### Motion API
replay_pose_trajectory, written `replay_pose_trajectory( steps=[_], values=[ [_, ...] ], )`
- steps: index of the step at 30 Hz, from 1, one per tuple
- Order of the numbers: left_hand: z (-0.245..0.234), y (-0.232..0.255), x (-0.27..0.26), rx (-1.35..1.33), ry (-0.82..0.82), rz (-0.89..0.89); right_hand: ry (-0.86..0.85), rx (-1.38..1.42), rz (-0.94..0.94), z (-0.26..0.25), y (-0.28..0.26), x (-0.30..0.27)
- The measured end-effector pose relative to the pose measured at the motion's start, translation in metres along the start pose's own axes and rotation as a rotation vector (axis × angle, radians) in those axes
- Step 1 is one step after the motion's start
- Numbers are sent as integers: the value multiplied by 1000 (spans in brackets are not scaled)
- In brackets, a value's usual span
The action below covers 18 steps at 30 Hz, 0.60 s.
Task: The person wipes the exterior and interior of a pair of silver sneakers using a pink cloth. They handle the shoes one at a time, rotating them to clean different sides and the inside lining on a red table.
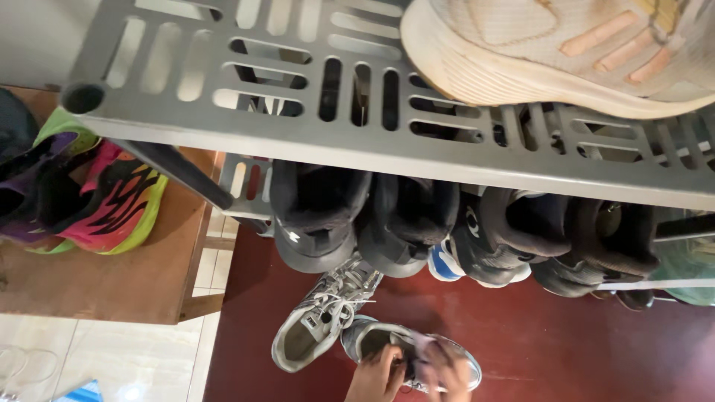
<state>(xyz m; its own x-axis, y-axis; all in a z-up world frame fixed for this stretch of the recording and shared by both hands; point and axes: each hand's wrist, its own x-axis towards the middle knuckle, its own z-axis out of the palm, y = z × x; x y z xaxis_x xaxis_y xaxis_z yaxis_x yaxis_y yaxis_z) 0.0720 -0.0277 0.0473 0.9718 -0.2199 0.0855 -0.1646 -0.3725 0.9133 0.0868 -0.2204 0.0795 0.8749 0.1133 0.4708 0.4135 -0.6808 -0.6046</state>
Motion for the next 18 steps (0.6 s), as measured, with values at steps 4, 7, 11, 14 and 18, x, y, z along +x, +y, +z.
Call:
replay_pose_trajectory(
  steps=[4,7,11,14,18],
  values=[
    [-4,15,4,88,-10,13,-52,-9,-53,14,-21,18],
    [-11,26,7,92,-9,5,-89,27,-37,11,-15,15],
    [-24,42,13,19,-20,-29,-219,60,-122,-5,12,9],
    [-28,53,20,36,-15,-64,-215,106,-68,-1,30,0],
    [-31,69,28,141,51,-73,-152,71,-90,6,36,-7]
  ],
)
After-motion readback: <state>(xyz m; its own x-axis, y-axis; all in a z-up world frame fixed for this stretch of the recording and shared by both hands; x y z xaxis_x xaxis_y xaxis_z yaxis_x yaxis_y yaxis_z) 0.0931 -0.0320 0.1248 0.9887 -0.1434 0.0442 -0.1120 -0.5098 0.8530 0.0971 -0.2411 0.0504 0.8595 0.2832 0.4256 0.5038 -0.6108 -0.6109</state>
